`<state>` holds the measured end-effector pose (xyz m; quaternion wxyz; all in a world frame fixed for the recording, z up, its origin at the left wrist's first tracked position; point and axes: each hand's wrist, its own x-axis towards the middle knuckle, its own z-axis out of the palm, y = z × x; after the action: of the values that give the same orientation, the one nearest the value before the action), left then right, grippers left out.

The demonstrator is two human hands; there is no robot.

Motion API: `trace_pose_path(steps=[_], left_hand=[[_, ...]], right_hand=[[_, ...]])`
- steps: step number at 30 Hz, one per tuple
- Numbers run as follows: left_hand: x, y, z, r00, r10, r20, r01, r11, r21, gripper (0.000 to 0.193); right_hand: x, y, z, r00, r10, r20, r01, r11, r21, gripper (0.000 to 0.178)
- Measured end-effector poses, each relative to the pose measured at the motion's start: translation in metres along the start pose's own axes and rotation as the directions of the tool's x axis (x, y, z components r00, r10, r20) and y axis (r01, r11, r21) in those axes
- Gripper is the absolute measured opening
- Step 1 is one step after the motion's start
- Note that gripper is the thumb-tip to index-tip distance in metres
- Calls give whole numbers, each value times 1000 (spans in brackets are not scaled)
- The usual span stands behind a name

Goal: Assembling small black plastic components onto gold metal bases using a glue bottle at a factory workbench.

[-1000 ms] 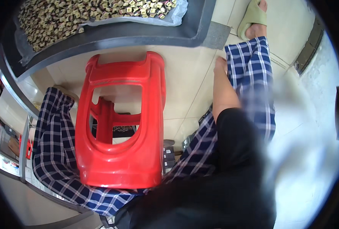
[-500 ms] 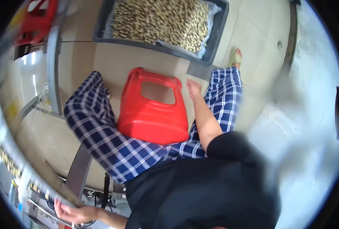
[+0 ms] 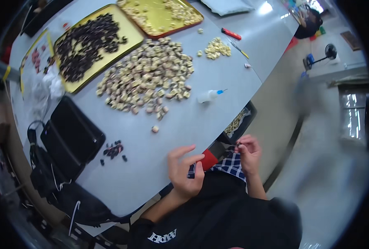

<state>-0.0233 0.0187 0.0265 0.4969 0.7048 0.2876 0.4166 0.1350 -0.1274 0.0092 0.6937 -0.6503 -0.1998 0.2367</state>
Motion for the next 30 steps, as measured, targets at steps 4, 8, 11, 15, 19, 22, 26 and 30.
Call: trace_pose_path(steps=[4,8,11,15,19,22,26,30], left_hand=[[2,3,-26,993,-117,-20,104,940,-325,21],[-2,-3,-53,994,-106,8,97,880,-465,22],[-8,-9,-62,992,-120,-29,88,855,-511,22],[-11,-8,-66,975,-220,-34,151,765,-626,21],[-1,-12,-64,951,-310,-3,215,665,-715,20],[-2,-10,-55,944,-330,21,246,660,-709,20],[4,-16,-49,956,-291,27,241,733,-636,21],[-4,-16,-49,945,-326,-11,257,764,-592,22]], right_hand=[[-4,-45,86,979,-37,202,38,999,-2,10],[-15,-49,133,930,-72,360,94,995,-44,15],[-19,-49,146,866,-237,441,341,924,-174,17],[-23,-45,164,798,-354,488,530,797,-289,18],[-4,-46,169,724,-369,582,624,709,-327,17],[9,-46,158,663,-352,661,637,730,-250,18],[14,-34,119,651,-508,565,694,700,-170,21],[44,-4,59,681,-672,290,722,683,-114,32]])
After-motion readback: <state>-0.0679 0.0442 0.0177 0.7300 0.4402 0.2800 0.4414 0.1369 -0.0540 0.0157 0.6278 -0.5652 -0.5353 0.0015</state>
